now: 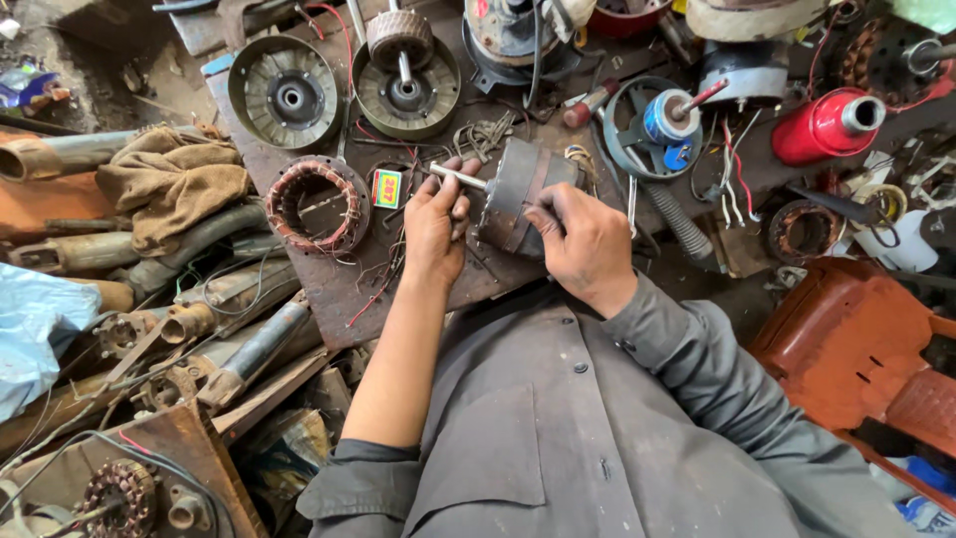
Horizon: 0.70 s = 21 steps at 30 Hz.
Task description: The person works on a disassembled electric motor rotor, using a wrench to tighten nuts on the shaft and adjusting the internal wiring. The person manipulates the rotor and tools on a cluttered workbench filled with various motor parts and tools.
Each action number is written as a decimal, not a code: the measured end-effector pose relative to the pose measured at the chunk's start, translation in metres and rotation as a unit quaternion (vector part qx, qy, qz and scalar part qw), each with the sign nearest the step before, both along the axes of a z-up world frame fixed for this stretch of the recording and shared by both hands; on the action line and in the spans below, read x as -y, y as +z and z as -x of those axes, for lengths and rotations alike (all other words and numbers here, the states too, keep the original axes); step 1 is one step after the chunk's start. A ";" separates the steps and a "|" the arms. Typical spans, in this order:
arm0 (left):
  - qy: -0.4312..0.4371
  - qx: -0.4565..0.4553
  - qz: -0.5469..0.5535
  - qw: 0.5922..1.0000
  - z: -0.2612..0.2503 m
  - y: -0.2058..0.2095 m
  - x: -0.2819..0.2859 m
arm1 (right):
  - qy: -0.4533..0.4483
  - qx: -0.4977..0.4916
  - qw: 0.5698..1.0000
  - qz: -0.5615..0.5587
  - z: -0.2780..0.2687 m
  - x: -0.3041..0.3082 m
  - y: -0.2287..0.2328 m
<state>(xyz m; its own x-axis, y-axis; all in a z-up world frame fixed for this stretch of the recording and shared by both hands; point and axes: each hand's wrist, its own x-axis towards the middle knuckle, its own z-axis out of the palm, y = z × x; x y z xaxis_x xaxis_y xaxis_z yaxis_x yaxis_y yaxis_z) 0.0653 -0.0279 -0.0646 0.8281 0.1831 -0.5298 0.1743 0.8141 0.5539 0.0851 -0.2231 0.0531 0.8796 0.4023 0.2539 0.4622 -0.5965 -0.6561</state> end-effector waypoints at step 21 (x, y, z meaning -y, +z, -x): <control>0.034 -0.011 -0.063 0.997 -0.008 -0.002 0.022 | -0.047 -0.169 0.979 -0.103 0.013 0.025 -0.028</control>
